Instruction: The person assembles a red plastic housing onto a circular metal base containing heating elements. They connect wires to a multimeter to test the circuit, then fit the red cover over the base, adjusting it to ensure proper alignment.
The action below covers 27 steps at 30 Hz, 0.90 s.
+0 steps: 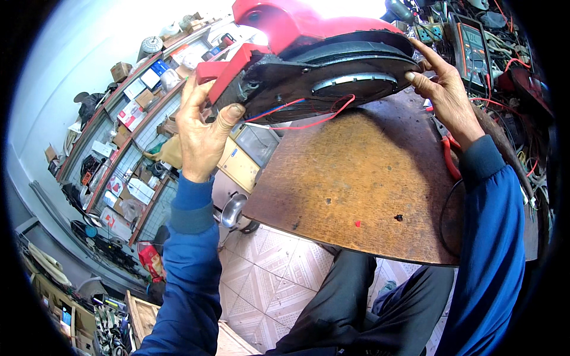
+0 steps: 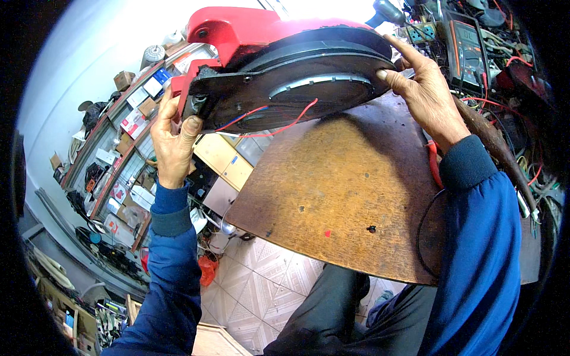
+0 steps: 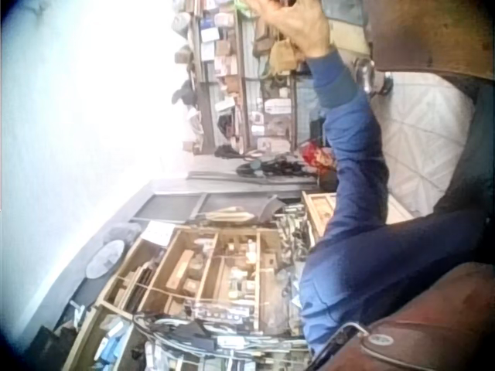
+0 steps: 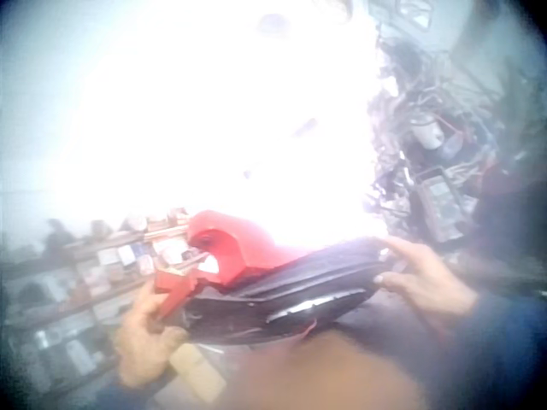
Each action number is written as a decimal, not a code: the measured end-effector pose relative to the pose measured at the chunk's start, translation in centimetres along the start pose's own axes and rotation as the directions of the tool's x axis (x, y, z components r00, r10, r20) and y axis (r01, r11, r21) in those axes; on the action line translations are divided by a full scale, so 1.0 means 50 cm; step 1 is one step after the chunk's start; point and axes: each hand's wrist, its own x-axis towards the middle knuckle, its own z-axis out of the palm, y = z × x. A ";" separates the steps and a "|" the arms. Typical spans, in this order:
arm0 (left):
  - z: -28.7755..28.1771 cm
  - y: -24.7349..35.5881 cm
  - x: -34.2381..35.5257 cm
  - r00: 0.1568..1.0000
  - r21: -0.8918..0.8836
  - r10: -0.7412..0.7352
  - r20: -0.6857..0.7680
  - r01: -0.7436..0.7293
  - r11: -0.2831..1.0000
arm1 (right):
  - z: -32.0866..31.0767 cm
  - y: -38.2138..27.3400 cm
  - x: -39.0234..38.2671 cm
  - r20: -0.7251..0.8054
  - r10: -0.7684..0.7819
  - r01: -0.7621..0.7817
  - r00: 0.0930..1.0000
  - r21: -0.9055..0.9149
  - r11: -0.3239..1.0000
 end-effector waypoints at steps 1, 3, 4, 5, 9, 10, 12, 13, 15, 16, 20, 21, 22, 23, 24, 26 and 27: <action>0.000 0.000 -0.001 1.000 -0.005 -0.001 -0.002 0.001 1.000 | 0.000 0.002 0.000 0.002 0.006 -0.006 1.000 0.000 1.000; 0.000 -0.002 -0.001 1.000 0.001 0.002 -0.002 -0.002 1.000 | -0.001 0.003 0.001 0.008 0.005 -0.005 1.000 -0.003 1.000; -0.001 -0.004 -0.002 1.000 0.004 0.003 -0.002 -0.003 1.000 | -0.001 0.005 0.001 0.010 0.005 -0.005 1.000 -0.003 1.000; 0.000 -0.003 -0.002 1.000 0.000 -0.002 -0.001 0.002 1.000 | -0.002 0.007 0.001 0.008 -0.002 0.002 1.000 0.001 1.000; 0.002 -0.003 -0.006 1.000 -0.013 -0.015 -0.005 0.015 1.000 | 0.001 0.011 0.000 0.002 -0.003 0.003 1.000 0.003 1.000; 0.002 -0.003 -0.006 1.000 -0.017 -0.016 -0.009 0.016 1.000 | 0.001 0.009 0.000 -0.001 0.003 -0.003 1.000 0.000 1.000; -0.001 -0.002 -0.007 1.000 -0.005 -0.023 -0.002 0.023 1.000 | 0.001 0.012 0.000 -0.002 0.005 -0.005 1.000 -0.014 1.000; -0.002 -0.001 -0.007 1.000 0.002 -0.027 0.002 0.027 1.000 | 0.001 0.013 0.001 -0.003 0.006 -0.006 1.000 -0.020 1.000; -0.004 0.000 -0.008 1.000 0.006 -0.030 0.000 0.030 1.000 | 0.003 0.011 0.000 0.003 -0.008 0.008 1.000 -0.015 1.000; -0.002 0.001 -0.008 1.000 0.003 -0.030 -0.001 0.030 1.000 | 0.001 0.009 0.000 0.003 -0.016 0.016 1.000 -0.018 1.000; 0.002 0.003 -0.007 0.999 -0.020 -0.036 0.000 0.036 0.999 | 0.000 0.005 -0.001 0.003 -0.006 0.006 1.000 -0.012 1.000; 0.004 0.005 -0.007 0.999 -0.029 -0.041 0.001 0.041 0.999 | 0.000 0.004 -0.002 0.002 -0.001 0.001 1.000 -0.010 1.000; 0.005 0.006 -0.007 0.999 -0.038 -0.045 0.001 0.045 0.998 | 0.000 0.002 -0.002 0.001 0.004 -0.004 1.000 -0.010 1.000; 0.006 0.006 -0.006 0.999 -0.030 -0.034 -0.001 0.034 0.999 | -0.002 0.002 -0.002 0.001 0.001 -0.001 1.000 -0.011 1.000; 0.007 0.004 -0.005 1.000 -0.024 -0.022 -0.004 0.022 0.999 | -0.006 0.003 -0.002 0.000 -0.002 0.002 1.000 -0.013 1.000; 0.000 -0.001 -0.007 1.000 0.025 0.007 0.002 -0.007 1.000 | 0.000 0.005 -0.002 0.005 0.004 -0.004 1.000 -0.004 1.000; -0.007 -0.008 -0.008 1.000 0.058 0.028 0.009 -0.028 0.998 | 0.004 0.004 -0.003 0.004 0.011 -0.011 1.000 -0.002 1.000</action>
